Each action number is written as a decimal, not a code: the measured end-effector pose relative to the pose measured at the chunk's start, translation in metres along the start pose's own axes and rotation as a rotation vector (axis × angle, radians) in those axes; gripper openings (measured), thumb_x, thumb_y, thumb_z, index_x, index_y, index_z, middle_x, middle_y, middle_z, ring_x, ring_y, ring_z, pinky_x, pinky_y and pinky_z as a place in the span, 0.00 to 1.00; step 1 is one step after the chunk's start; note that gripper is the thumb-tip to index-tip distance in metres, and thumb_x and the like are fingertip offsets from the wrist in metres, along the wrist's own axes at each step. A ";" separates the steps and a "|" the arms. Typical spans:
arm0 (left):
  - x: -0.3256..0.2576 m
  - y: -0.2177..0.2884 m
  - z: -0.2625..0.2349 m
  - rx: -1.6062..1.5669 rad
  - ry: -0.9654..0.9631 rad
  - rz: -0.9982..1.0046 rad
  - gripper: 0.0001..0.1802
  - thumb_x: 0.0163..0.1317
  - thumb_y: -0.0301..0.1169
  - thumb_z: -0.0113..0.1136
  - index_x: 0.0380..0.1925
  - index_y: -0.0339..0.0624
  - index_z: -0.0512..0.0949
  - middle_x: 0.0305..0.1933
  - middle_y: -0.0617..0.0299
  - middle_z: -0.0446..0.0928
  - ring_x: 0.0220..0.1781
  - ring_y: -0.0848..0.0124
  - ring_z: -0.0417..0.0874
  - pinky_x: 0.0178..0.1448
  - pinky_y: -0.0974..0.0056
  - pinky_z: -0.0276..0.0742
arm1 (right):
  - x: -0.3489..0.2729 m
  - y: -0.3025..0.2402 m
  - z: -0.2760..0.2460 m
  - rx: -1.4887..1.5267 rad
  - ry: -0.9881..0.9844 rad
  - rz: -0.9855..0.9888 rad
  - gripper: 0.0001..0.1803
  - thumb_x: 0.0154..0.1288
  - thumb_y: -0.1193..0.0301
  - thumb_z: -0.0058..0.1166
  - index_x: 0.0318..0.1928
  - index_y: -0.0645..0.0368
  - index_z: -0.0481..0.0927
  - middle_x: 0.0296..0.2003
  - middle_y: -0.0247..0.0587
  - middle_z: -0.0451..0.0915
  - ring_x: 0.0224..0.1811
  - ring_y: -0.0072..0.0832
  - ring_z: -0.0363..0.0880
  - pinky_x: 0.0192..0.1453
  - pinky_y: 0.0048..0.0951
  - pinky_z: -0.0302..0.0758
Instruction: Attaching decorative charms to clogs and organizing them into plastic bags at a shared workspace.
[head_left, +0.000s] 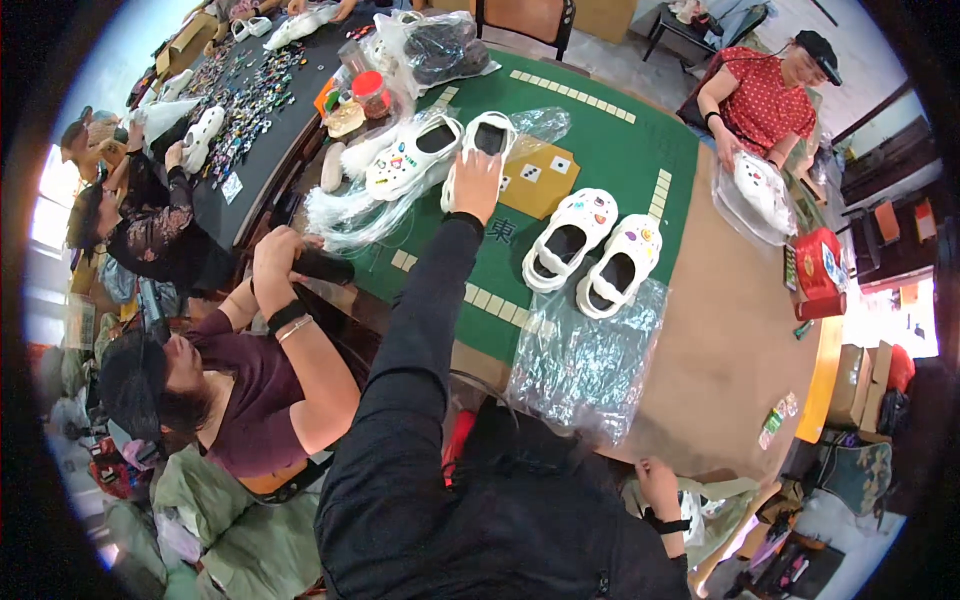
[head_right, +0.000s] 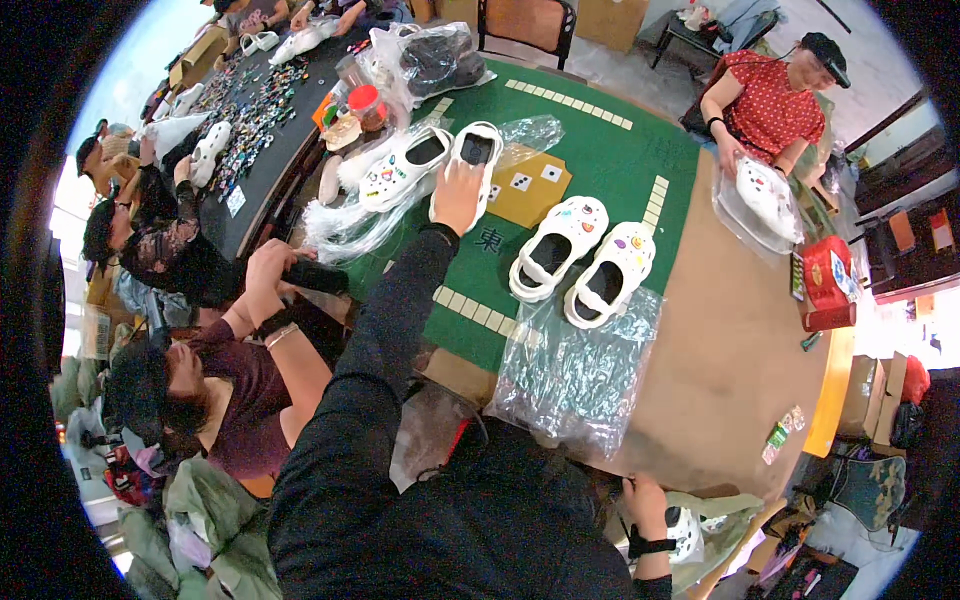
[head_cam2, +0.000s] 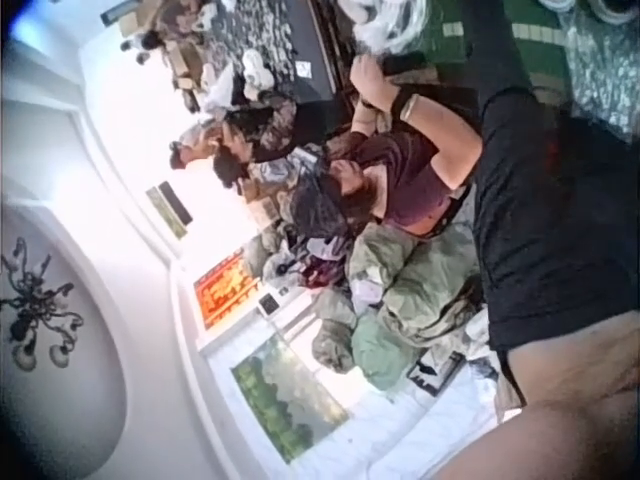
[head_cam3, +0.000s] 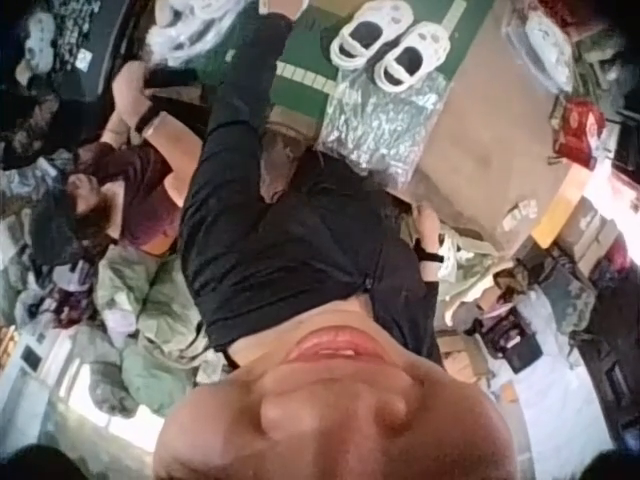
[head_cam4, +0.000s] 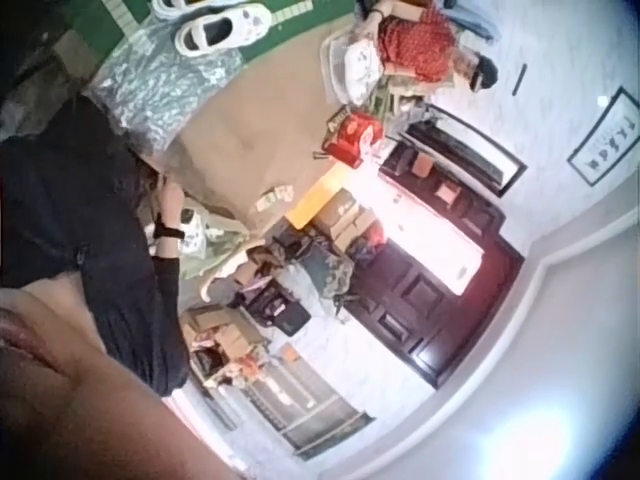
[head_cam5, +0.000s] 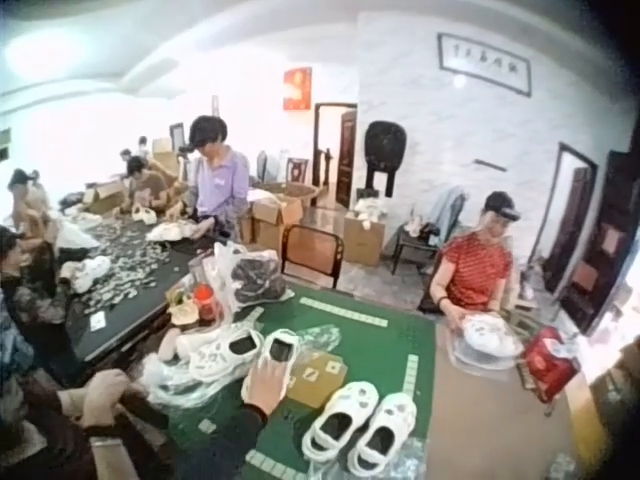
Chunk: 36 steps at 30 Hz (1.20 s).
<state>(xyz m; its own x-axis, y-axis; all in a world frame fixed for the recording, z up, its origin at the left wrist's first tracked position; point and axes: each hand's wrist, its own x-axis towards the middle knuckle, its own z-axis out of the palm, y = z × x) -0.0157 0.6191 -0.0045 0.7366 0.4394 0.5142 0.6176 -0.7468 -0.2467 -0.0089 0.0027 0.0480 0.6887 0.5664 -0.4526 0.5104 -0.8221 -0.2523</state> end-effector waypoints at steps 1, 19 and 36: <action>-0.006 0.007 0.005 0.005 -0.077 -0.023 0.23 0.57 0.35 0.46 0.55 0.49 0.67 0.52 0.51 0.68 0.59 0.56 0.64 0.63 0.47 0.53 | 0.001 -0.001 0.002 -0.001 -0.004 -0.003 0.10 0.57 0.67 0.51 0.31 0.62 0.77 0.29 0.51 0.79 0.32 0.47 0.77 0.36 0.41 0.73; -0.119 0.106 -0.091 -0.564 -0.239 -0.073 0.36 0.58 0.34 0.50 0.65 0.45 0.48 0.68 0.44 0.43 0.66 0.44 0.50 0.65 0.43 0.47 | 0.023 -0.014 -0.002 0.065 -0.033 -0.132 0.13 0.60 0.62 0.47 0.34 0.59 0.76 0.31 0.52 0.77 0.34 0.49 0.76 0.37 0.43 0.72; -0.084 0.145 -0.551 -2.642 0.748 -0.100 0.10 0.60 0.34 0.55 0.42 0.61 0.79 0.52 0.74 0.72 0.58 0.75 0.68 0.53 0.58 0.64 | 0.062 0.007 0.035 -0.124 -0.076 -0.490 0.11 0.55 0.64 0.50 0.32 0.58 0.73 0.27 0.47 0.77 0.32 0.44 0.77 0.34 0.43 0.73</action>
<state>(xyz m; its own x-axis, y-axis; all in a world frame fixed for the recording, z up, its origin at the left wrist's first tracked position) -0.1399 0.1990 0.3694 0.3000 0.7434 0.5978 -0.9498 0.1743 0.2599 0.0196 0.0304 -0.0115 0.3159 0.8744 -0.3684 0.8246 -0.4450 -0.3492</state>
